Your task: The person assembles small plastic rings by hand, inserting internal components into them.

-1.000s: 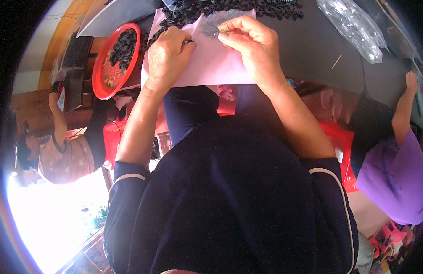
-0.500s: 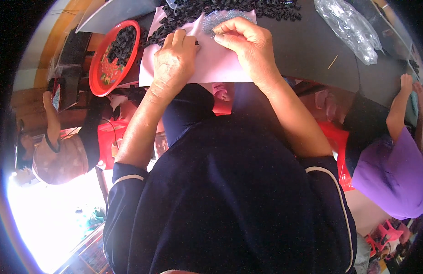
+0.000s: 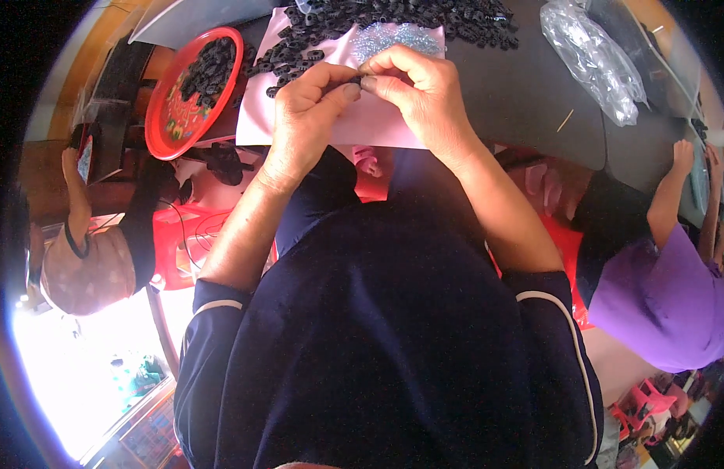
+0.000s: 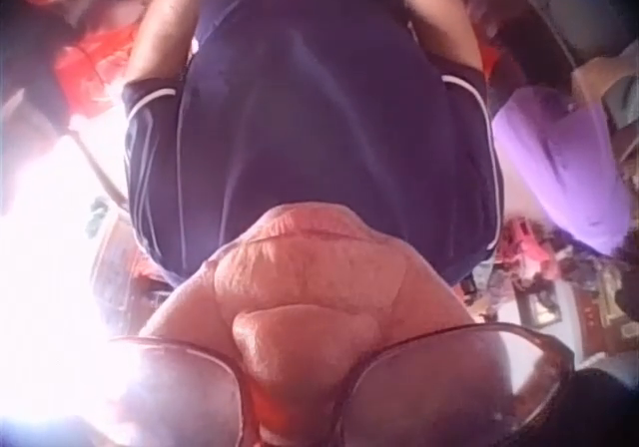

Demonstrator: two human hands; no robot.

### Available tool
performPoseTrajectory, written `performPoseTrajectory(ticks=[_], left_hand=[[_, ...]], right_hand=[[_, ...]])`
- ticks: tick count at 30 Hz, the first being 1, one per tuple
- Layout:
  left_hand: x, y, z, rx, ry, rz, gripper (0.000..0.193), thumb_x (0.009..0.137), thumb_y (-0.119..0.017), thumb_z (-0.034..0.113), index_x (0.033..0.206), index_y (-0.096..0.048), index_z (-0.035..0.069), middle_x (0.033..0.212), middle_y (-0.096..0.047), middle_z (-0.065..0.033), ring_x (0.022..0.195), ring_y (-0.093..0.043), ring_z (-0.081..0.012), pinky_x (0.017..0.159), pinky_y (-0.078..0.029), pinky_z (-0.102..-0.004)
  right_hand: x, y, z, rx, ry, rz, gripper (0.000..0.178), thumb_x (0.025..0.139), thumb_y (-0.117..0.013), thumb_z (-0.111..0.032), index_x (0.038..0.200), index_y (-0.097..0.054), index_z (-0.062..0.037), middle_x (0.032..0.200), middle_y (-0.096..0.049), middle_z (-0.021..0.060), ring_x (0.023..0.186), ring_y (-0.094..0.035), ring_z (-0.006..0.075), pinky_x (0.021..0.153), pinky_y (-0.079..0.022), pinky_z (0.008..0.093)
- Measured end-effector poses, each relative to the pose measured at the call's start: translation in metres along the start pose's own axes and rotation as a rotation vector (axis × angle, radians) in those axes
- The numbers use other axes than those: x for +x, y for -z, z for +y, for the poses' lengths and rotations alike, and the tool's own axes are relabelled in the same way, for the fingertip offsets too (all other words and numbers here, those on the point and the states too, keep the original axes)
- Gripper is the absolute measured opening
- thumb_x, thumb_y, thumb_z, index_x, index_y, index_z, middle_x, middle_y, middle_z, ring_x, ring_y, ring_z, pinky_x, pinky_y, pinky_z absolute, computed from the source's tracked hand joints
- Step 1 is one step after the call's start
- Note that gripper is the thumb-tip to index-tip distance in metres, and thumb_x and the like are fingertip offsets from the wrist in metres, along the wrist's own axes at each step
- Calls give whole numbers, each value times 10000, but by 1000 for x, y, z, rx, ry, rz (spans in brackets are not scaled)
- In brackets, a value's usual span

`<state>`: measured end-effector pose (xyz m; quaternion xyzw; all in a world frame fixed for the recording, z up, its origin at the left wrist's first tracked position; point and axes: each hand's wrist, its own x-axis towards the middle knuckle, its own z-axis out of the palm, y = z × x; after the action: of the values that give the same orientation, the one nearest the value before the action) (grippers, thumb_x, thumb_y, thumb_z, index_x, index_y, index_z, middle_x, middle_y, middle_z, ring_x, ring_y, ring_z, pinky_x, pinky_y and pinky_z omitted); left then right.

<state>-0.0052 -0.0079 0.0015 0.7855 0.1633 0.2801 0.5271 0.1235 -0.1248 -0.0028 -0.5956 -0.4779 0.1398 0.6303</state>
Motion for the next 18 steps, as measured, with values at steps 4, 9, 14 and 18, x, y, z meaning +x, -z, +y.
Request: performPoseTrajectory(ticks=[4, 9, 14, 18], left_hand=[[0, 0, 3, -130, 128, 6, 153, 855, -640, 45, 983, -659, -35, 825, -669, -74, 731, -604, -119, 686, -494, -264], [-1, 5, 2, -257, 217, 52, 150, 856, -645, 45, 984, -659, -32, 779, -647, -25, 689, -553, -71, 635, -463, -222], [-2, 4, 1, -310, 199, 13, 141, 852, -647, 45, 971, -656, -31, 774, -649, -30, 684, -551, -77, 637, -463, -231], [-4, 4, -2, -297, 154, -17, 132, 867, -675, 90, 970, -674, 8, 759, -631, 15, 639, -507, -40, 575, -406, -187]], right_hand=[[1, -3, -4, -282, 232, 1, 87, 804, -675, -3, 889, -655, 1, 769, -622, 87, 691, -625, 193, 623, -487, 295], [-6, -18, -8, -428, 368, 4, 121, 810, -686, -70, 907, -637, -17, 757, -580, 105, 675, -608, 270, 598, -476, 355], [58, -3, -16, -401, 316, -98, 91, 794, -701, -93, 838, -657, -26, 781, -643, 85, 653, -645, 225, 575, -475, 325], [100, -22, -2, -815, 674, -251, 111, 818, -619, -111, 890, -663, -39, 784, -643, 108, 683, -634, 225, 588, -492, 340]])
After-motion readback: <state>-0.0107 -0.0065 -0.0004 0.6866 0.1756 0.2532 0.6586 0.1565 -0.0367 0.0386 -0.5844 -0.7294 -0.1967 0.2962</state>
